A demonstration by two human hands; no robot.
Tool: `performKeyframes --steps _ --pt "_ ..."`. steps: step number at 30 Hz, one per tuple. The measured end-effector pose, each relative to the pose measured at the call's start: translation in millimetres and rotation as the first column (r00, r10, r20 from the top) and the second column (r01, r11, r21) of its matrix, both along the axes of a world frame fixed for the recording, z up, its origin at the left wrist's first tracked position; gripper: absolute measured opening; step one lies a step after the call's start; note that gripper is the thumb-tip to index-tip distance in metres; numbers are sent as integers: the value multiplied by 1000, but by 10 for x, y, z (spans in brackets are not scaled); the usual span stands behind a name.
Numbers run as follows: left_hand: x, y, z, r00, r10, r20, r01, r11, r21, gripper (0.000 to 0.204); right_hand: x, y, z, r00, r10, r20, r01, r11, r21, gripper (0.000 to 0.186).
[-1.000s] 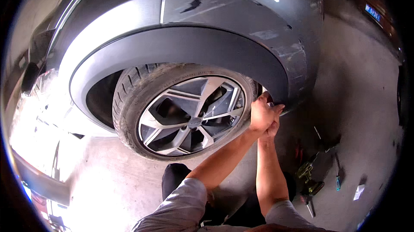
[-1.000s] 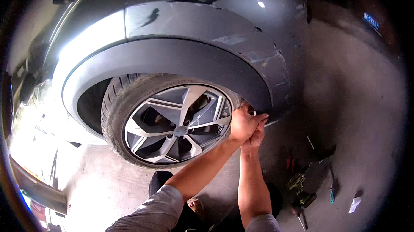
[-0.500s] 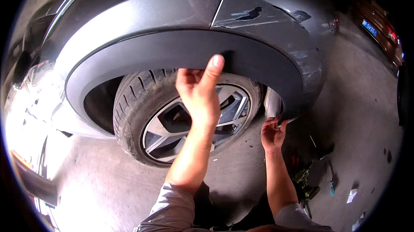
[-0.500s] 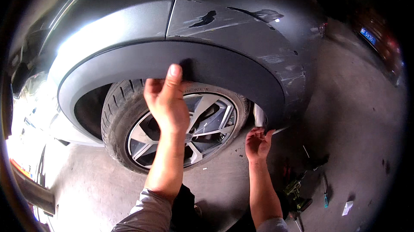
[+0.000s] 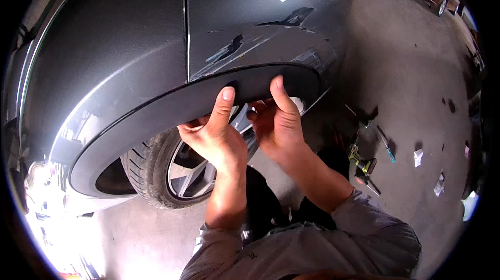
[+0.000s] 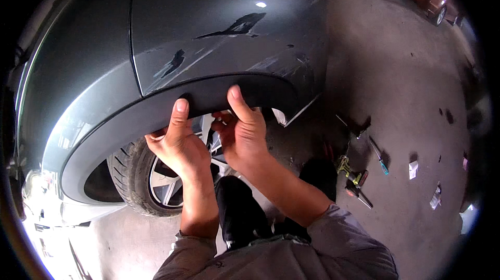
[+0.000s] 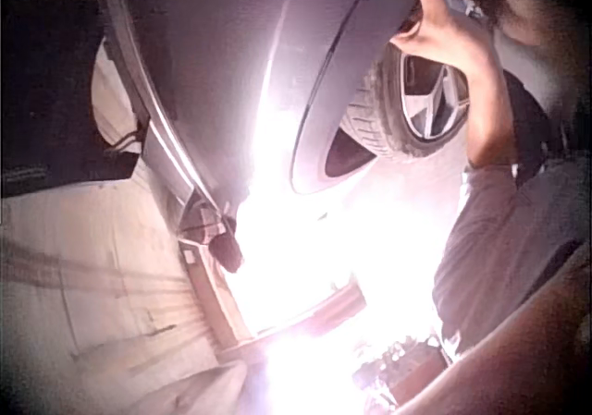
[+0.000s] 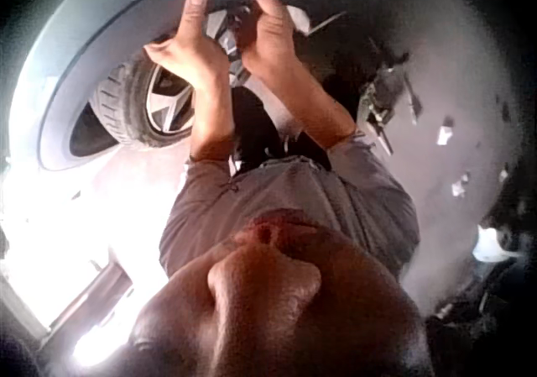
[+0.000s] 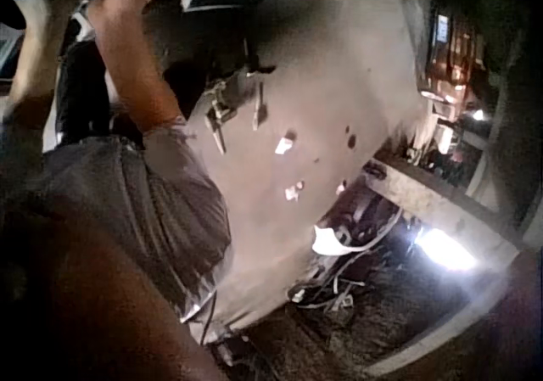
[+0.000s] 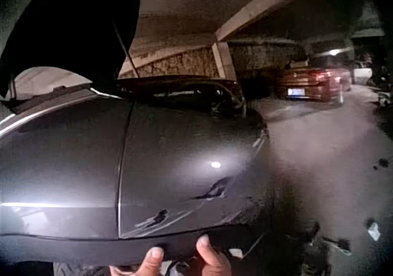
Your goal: The person installs a black plastic fender flare onto a car's wheel well by aligning the trim and using a screwdriver to secure it. They handle an instruction sheet and retrieve tools including a power drill and pliers from the garage floor.
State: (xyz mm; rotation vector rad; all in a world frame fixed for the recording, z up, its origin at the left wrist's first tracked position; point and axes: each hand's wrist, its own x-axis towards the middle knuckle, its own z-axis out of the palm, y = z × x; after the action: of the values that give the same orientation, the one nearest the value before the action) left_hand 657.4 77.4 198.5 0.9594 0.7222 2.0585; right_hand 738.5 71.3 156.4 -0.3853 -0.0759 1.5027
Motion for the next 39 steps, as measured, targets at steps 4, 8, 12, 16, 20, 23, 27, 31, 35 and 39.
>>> performKeyframes --steps 4,8,12,16,20,23,27,31,35,39 --pt "75 -20 122 987 105 -122 -104 994 20 46 -73 -1 241 997 -67 40 68 997 -29 56" --pt "-55 18 45 989 35 -141 -31 999 31 42 -51 -56 264 989 13 148 -2 997 -71 64" --pt "-45 1 108 993 -31 -111 25 998 -54 33 207 -216 -82 836 201 511 -137 978 -160 52" --pt "-217 -31 64 996 -52 -70 54 998 24 29 480 -337 447 176 -891 419 -528 274 804 49" --pt "-746 -148 69 979 107 172 -92 991 -96 23 446 434 730 338 -931 139 -741 -172 650 54" --pt "-1188 -233 190 970 213 115 -210 977 -38 28 203 495 727 368 -922 121 -703 -190 686 58" --pt "-1209 -304 307 990 84 110 -83 996 -11 34 73 377 790 349 -926 140 -750 -187 635 52" --pt "-1243 -268 263 987 79 141 -79 997 -4 34 -551 -68 1168 592 -804 64 -707 -479 521 48" --pt "-1514 -382 286 991 28 129 -17 996 -83 27 -980 314 1311 506 -855 116 -748 -368 553 46" --pt "-2053 -478 522 889 126 440 -149 989 17 31 -973 230 1406 407 -902 144 -837 -305 455 38"
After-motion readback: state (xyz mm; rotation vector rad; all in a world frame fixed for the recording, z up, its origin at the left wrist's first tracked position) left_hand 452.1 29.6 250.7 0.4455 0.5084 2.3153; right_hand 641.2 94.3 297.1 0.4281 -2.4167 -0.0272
